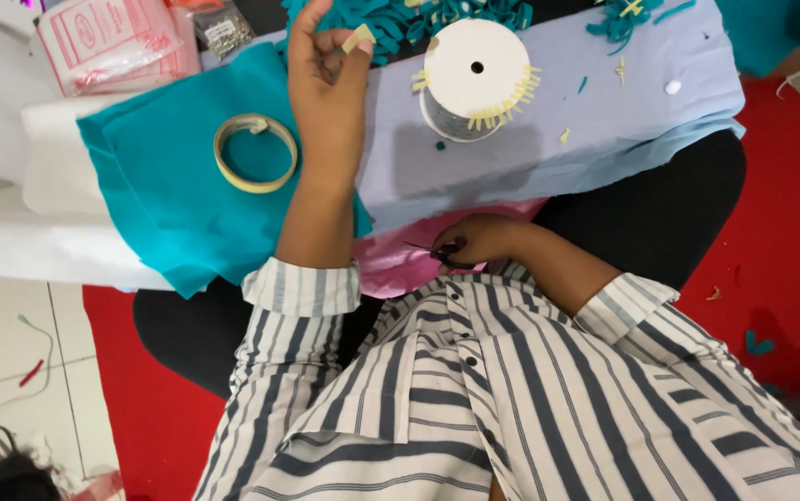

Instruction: The person is cutting small strips of teal fabric and yellow tape using scissors and attaching them to a circular white base to create a handicraft item.

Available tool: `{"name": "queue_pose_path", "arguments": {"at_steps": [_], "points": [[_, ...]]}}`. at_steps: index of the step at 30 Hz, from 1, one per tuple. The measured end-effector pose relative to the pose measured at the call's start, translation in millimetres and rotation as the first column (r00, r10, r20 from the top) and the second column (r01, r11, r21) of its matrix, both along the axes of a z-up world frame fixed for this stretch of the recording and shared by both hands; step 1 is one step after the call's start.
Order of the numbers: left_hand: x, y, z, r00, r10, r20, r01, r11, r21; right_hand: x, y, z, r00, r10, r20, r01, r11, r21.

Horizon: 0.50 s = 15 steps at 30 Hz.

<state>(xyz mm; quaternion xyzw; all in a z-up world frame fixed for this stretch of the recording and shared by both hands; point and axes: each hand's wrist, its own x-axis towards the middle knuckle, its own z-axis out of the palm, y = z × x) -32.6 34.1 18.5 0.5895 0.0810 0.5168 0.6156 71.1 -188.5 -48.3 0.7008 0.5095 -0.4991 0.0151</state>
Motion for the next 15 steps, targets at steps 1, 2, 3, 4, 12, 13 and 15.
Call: {"name": "queue_pose_path", "arguments": {"at_steps": [1, 2, 3, 4, 12, 13, 15], "points": [[-4.0, -2.9, 2.1, 1.000, 0.011, 0.000, -0.011, 1.000, -0.003, 0.7, -3.2, 1.4, 1.000, 0.011, 0.000, -0.011, 1.000, -0.003], [-8.9, -4.6, 4.4, 1.000, -0.007, 0.019, 0.008, 0.999, -0.035, 1.0, -4.8, 2.6, 0.999, -0.019, -0.028, 0.020, 0.999, 0.031], [-13.7, -6.0, 6.9, 0.999, -0.025, 0.039, 0.027, 0.997, -0.065, 1.4, -6.0, 4.0, 0.997, -0.048, -0.058, 0.052, 0.997, 0.063], [-19.0, -11.7, 8.7, 0.999, -0.014, 0.039, 0.017, 0.998, -0.062, 1.7, -9.5, 7.8, 0.998, -0.037, -0.058, 0.041, 0.997, 0.067], [-26.7, -49.1, -10.7, 0.987, -0.037, -0.154, -0.001, 0.971, -0.240, -20.1, -23.1, 73.4, 0.873, -0.420, -0.249, 0.451, 0.500, 0.740], [-25.3, -54.7, -3.9, 0.988, -0.037, -0.152, 0.000, 0.971, -0.240, -21.6, -21.5, 79.2, 0.873, -0.420, -0.247, 0.450, 0.500, 0.740], [-23.5, -65.2, 9.8, 0.949, -0.094, -0.301, -0.014, 0.941, -0.338, -24.9, -17.5, 90.5, 0.860, -0.497, -0.119, 0.397, 0.504, 0.767]]}}
